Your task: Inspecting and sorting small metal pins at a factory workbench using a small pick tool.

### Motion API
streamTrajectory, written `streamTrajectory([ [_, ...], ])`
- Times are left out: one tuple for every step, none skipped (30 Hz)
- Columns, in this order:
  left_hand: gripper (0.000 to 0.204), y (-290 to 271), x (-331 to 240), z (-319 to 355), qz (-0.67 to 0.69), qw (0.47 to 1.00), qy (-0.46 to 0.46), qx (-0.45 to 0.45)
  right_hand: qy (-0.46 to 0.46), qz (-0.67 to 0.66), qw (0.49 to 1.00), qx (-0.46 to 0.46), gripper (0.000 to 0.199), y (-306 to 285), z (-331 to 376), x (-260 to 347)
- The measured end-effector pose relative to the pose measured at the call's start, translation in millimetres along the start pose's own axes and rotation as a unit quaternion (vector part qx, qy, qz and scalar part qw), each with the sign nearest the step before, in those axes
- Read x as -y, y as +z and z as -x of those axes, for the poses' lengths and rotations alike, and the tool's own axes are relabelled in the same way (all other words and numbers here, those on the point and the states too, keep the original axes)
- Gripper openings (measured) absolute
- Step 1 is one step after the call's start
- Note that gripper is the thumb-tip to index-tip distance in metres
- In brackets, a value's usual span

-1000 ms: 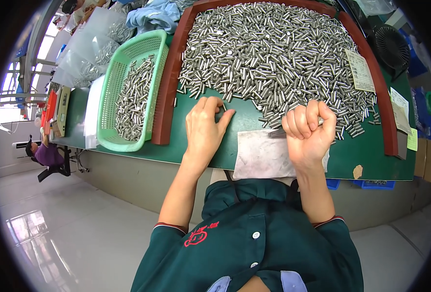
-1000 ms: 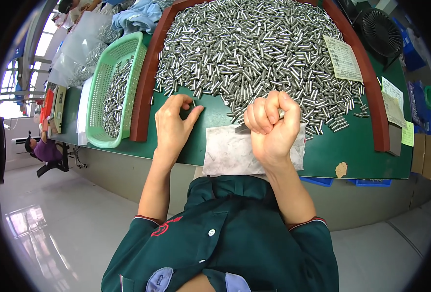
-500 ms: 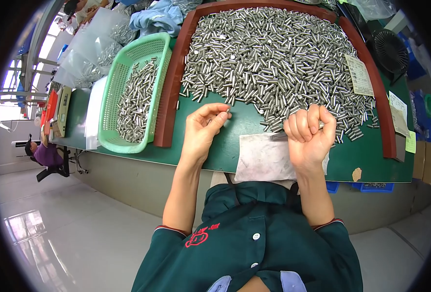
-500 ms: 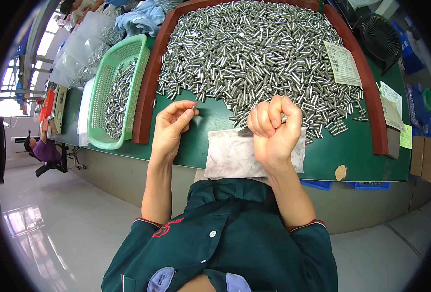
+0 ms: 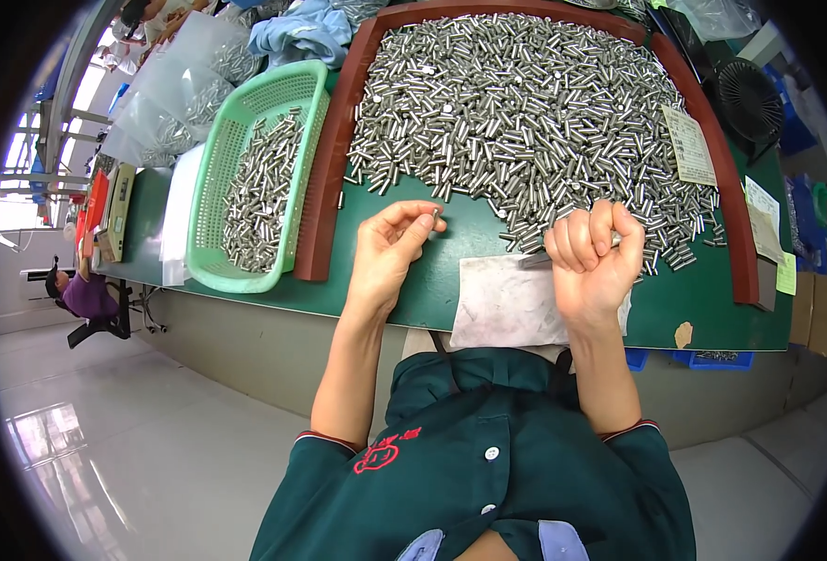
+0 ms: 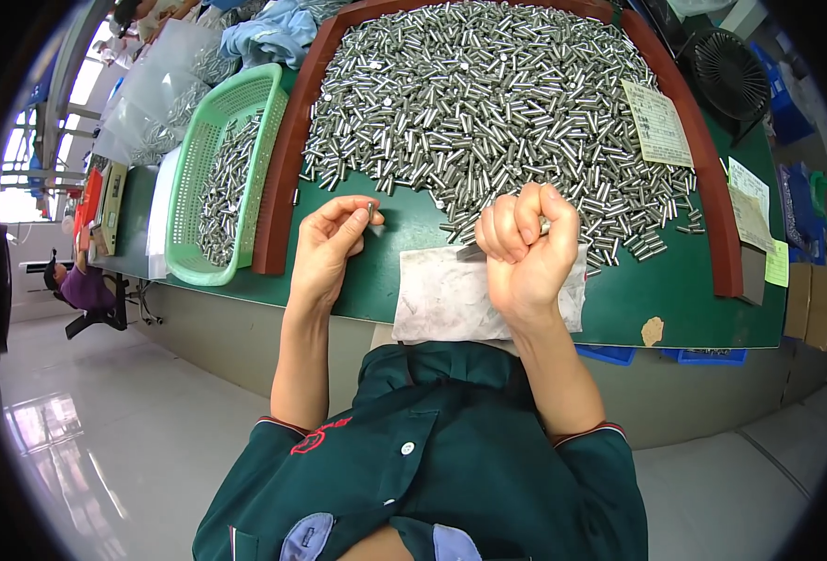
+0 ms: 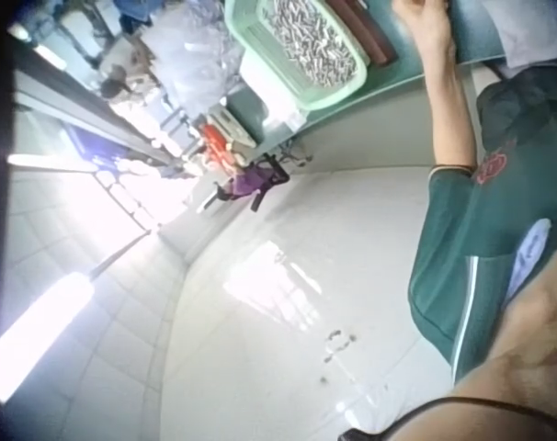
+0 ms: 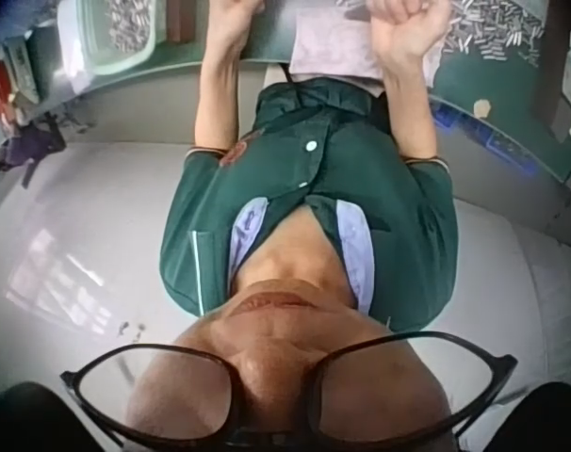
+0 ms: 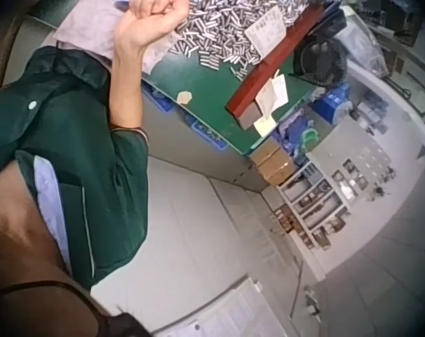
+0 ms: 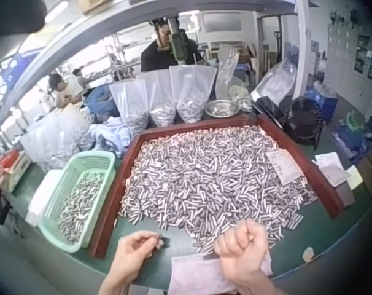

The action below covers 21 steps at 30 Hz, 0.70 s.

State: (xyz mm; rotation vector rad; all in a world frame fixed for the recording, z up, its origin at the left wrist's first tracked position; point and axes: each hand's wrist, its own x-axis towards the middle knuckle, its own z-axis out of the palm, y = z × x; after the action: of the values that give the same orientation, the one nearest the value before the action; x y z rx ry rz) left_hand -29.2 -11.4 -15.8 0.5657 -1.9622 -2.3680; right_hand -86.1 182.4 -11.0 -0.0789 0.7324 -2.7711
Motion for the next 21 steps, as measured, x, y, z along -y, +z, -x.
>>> streamTrajectory([
  [0.014,1,0,3,-0.069,0.997,0.041,-0.007,0.005,-0.007,1.000,0.002,0.037,1,-1,-1],
  [0.013,6,1,8,-0.135,0.988,0.078,-0.011,0.009,-0.013,1.000,0.000,0.037,0,1,-1],
  [0.009,10,0,13,-0.156,0.981,0.113,-0.012,0.013,-0.014,1.000,0.009,0.037,1,0,-1],
  [0.008,13,-3,21,-0.247,0.964,0.099,-0.006,0.011,-0.011,1.000,0.010,0.037,2,-1,-1],
  [0.008,18,-10,28,-0.337,0.937,0.087,0.001,0.009,-0.007,1.000,0.013,0.037,2,-3,-2],
  [0.007,26,-8,32,-0.364,0.921,0.137,0.012,0.008,-0.006,1.000,0.027,0.037,1,-3,-2],
  [0.007,33,-6,33,-0.379,0.909,0.171,0.019,0.003,-0.001,0.999,0.033,0.037,1,-3,-3],
  [0.007,38,-5,33,-0.395,0.895,0.207,0.025,-0.002,0.001,0.999,0.041,0.036,4,-3,-4],
  [0.006,39,1,31,-0.414,0.873,0.258,0.014,0.004,-0.014,0.998,0.060,0.036,7,-1,-6],
  [0.006,38,6,29,-0.414,0.874,0.255,0.017,0.002,-0.005,0.998,0.064,0.035,9,1,-9],
  [0.007,37,12,27,-0.431,0.860,0.273,0.004,-0.001,0.005,0.998,0.066,0.035,11,2,-12],
  [0.007,36,16,27,-0.447,0.846,0.291,-0.008,-0.003,0.011,0.998,0.064,0.034,11,4,-16],
  [0.007,35,17,27,-0.443,0.850,0.286,-0.012,-0.001,0.020,0.998,0.063,0.034,12,4,-20],
  [0.007,35,18,27,-0.442,0.851,0.284,-0.008,0.000,0.030,0.998,0.062,0.034,12,4,-22],
  [0.007,36,18,28,-0.439,0.855,0.277,-0.011,0.008,0.034,0.998,0.055,0.034,11,4,-24],
  [0.007,37,18,28,-0.436,0.859,0.269,-0.015,0.008,0.036,0.998,0.052,0.034,11,4,-25],
  [0.007,37,18,28,-0.436,0.859,0.268,-0.013,0.009,0.037,0.998,0.050,0.034,10,3,-28],
  [0.007,37,19,29,-0.438,0.858,0.269,-0.015,0.011,0.031,0.998,0.047,0.035,9,2,-29],
  [0.007,38,19,29,-0.439,0.857,0.270,-0.017,0.010,0.031,0.998,0.045,0.035,9,2,-29],
  [0.007,37,19,29,-0.439,0.857,0.269,-0.016,0.014,0.030,0.999,0.043,0.035,9,3,-30],
  [0.007,37,19,29,-0.442,0.856,0.268,-0.016,0.017,0.029,0.999,0.041,0.035,9,3,-30],
])
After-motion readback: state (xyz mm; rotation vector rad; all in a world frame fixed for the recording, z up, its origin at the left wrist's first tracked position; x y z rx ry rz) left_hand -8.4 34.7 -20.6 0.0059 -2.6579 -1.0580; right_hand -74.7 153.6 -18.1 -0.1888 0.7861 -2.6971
